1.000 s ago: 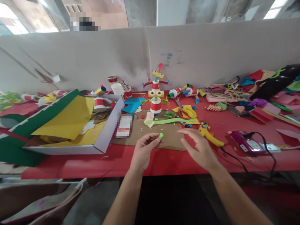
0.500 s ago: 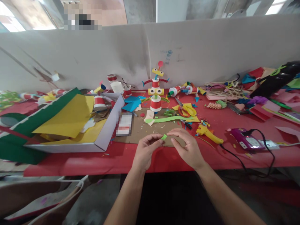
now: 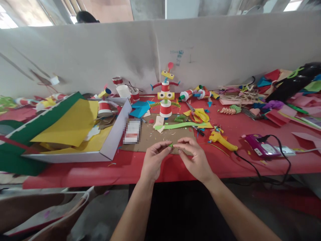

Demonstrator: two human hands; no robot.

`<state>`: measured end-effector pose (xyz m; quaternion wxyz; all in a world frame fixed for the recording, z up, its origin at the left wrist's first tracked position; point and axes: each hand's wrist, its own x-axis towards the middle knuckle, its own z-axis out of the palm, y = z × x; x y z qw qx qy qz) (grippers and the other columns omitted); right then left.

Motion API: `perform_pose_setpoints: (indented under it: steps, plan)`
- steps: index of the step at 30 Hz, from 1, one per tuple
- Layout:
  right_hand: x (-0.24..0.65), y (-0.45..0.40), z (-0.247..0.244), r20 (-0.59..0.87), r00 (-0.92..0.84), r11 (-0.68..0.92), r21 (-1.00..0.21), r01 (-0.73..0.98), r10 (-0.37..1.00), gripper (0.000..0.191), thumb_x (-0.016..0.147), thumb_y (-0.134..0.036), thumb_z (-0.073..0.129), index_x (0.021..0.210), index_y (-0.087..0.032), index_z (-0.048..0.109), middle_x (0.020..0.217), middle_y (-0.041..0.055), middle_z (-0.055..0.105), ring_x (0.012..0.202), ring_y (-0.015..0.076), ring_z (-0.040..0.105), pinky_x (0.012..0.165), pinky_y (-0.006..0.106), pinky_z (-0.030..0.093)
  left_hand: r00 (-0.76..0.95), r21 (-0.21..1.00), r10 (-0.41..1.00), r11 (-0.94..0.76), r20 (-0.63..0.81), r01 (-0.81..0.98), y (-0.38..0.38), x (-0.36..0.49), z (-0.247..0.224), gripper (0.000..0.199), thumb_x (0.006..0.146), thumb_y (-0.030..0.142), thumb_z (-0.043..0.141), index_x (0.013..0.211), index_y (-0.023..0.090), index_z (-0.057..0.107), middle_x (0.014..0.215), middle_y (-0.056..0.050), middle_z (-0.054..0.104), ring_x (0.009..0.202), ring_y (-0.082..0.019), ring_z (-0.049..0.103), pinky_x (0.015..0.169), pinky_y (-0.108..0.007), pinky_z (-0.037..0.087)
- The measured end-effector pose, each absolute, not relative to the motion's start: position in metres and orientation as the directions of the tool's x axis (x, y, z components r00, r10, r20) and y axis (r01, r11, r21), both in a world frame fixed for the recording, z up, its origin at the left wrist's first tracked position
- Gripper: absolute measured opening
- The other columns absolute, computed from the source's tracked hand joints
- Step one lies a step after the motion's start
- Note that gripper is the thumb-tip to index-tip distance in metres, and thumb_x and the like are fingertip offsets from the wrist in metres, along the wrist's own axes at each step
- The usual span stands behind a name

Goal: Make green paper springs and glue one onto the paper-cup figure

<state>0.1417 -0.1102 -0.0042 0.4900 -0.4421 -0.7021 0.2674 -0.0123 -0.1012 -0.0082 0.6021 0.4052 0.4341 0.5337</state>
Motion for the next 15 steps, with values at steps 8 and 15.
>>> perform_pose_setpoints:
  steps: [8,15]
  plan:
    - [0.147,-0.083,-0.035,0.289,-0.144,0.313,-0.712,0.629,0.946,0.029,0.075,-0.009,0.051,0.094,-0.021,0.069,0.101,0.0084,0.059,0.099,0.0220,0.054,0.090,0.040,0.044,0.421,0.480,0.894,-0.441,0.157,0.758,-0.060,-0.018,-0.009,0.027,0.077,0.005,0.046,0.086,0.015,0.069,0.088,-0.009,0.065,0.077,-0.018,0.061,0.072,-0.030,0.047]
    - [0.173,-0.082,-0.045,0.311,-0.016,0.244,-0.712,0.658,0.950,0.025,0.076,-0.011,0.050,0.090,-0.022,0.068,0.095,0.0063,0.060,0.093,0.0207,0.055,0.082,0.036,0.046,0.555,0.258,0.830,-0.550,0.057,0.795,-0.045,-0.009,-0.014,0.025,0.079,0.007,0.047,0.095,0.018,0.064,0.090,-0.007,0.067,0.079,-0.018,0.062,0.071,-0.027,0.046]
